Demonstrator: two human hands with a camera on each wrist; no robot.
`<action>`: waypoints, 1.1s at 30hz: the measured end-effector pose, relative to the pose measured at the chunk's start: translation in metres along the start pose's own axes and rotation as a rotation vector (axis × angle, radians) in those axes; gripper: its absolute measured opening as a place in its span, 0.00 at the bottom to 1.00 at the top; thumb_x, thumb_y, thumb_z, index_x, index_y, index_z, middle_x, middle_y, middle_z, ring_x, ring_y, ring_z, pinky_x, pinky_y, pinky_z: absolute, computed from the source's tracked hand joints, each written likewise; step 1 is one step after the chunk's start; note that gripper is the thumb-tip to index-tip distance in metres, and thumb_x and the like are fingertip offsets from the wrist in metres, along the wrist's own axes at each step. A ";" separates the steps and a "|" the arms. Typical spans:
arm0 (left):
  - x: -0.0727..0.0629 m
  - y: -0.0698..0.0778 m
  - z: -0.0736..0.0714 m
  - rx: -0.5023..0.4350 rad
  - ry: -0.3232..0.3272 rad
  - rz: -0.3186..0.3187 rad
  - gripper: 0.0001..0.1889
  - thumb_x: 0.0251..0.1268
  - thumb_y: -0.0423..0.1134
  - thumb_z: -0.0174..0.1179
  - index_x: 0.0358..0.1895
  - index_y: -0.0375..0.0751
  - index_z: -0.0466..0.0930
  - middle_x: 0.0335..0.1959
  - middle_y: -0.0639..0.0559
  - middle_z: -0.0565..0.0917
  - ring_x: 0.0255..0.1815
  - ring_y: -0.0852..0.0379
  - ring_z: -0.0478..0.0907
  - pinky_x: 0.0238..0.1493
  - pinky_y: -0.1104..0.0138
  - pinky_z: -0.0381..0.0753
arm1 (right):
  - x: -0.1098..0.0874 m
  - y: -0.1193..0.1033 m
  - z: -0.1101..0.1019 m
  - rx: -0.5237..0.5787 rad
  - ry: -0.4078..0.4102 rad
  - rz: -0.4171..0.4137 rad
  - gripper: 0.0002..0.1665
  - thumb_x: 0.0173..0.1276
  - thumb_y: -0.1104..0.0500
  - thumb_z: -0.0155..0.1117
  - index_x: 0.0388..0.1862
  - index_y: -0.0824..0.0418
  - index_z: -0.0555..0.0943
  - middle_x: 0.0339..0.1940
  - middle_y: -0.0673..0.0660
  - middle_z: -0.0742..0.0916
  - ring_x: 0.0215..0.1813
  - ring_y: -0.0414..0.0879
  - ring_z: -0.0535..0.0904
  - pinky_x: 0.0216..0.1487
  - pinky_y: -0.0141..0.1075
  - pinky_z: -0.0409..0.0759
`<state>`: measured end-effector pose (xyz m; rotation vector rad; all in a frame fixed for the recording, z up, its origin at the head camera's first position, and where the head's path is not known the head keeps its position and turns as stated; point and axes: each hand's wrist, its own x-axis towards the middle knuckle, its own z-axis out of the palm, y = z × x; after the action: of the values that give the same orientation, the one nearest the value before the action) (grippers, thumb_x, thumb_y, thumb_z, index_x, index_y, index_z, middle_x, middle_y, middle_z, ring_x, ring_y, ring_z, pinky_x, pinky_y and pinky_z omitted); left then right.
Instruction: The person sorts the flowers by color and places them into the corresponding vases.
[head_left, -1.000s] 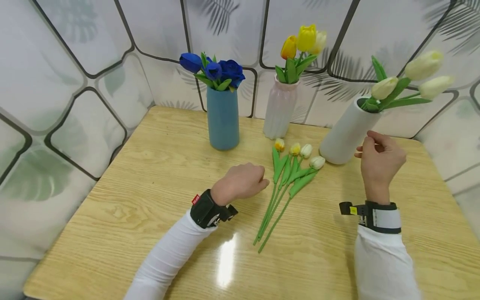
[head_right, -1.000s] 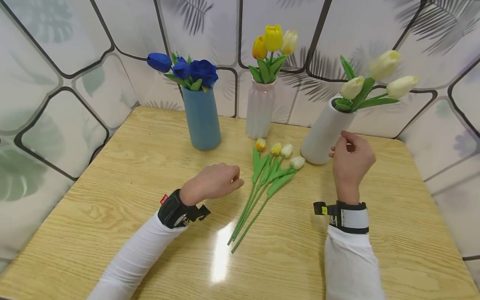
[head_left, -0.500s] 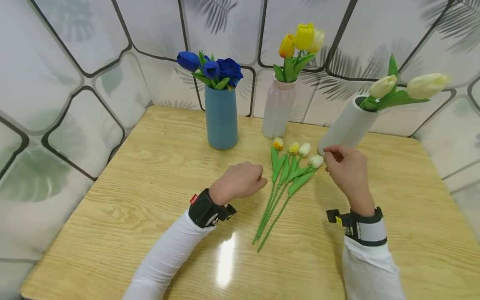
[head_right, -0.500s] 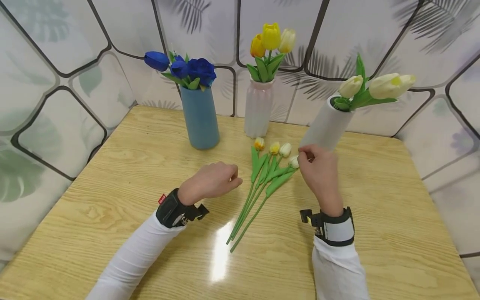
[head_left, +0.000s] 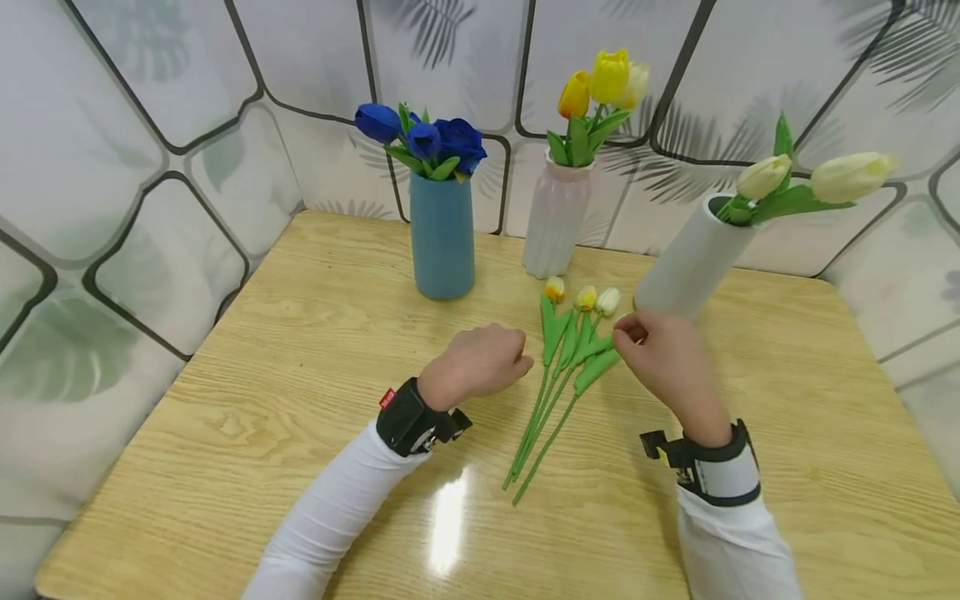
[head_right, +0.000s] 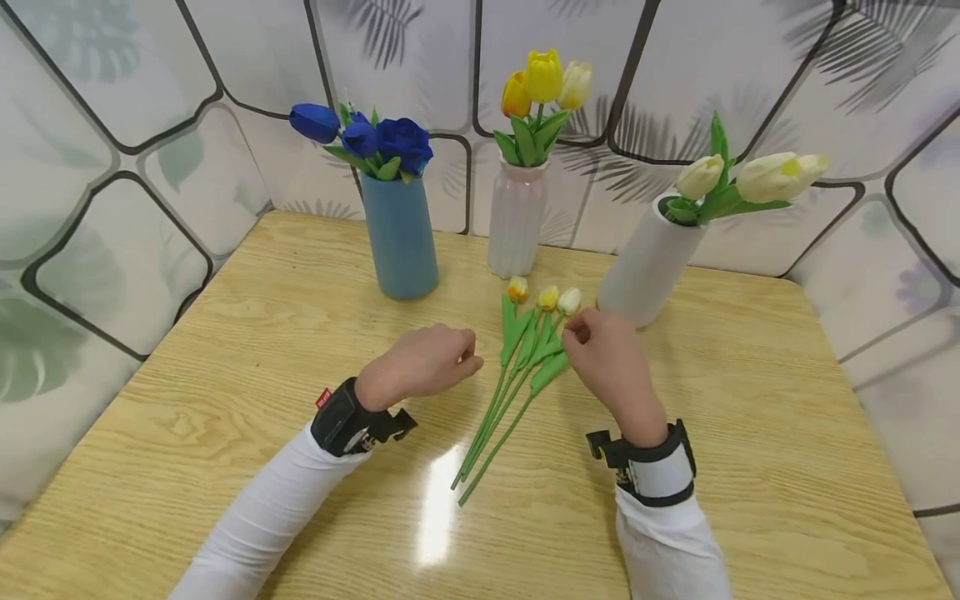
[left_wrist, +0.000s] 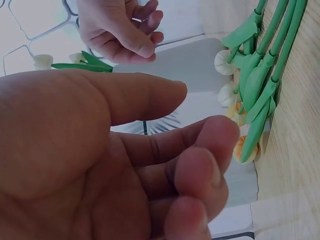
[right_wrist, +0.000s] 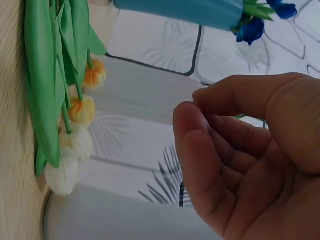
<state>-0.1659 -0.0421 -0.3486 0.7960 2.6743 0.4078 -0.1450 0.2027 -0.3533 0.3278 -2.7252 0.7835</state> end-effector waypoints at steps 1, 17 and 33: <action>0.000 0.000 0.000 0.002 0.001 -0.001 0.16 0.79 0.44 0.48 0.27 0.46 0.70 0.18 0.55 0.66 0.18 0.59 0.64 0.21 0.66 0.64 | -0.001 -0.002 0.001 -0.010 -0.019 0.002 0.06 0.66 0.65 0.63 0.34 0.66 0.85 0.28 0.60 0.88 0.24 0.48 0.79 0.26 0.38 0.73; 0.002 0.007 0.013 0.068 0.018 0.029 0.09 0.75 0.40 0.53 0.33 0.45 0.75 0.23 0.54 0.74 0.23 0.58 0.72 0.24 0.64 0.72 | -0.009 -0.016 0.017 -0.129 -0.329 0.068 0.18 0.66 0.61 0.63 0.17 0.58 0.70 0.14 0.49 0.71 0.17 0.42 0.64 0.21 0.35 0.61; 0.002 0.009 0.010 0.038 0.021 0.021 0.15 0.78 0.44 0.50 0.28 0.45 0.73 0.20 0.54 0.69 0.19 0.58 0.68 0.21 0.65 0.67 | -0.017 -0.023 0.062 -0.274 -0.560 0.208 0.23 0.67 0.60 0.62 0.12 0.56 0.68 0.13 0.49 0.67 0.17 0.43 0.66 0.18 0.34 0.63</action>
<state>-0.1590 -0.0318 -0.3544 0.8365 2.7023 0.3739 -0.1353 0.1517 -0.3983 0.2291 -3.3860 0.3902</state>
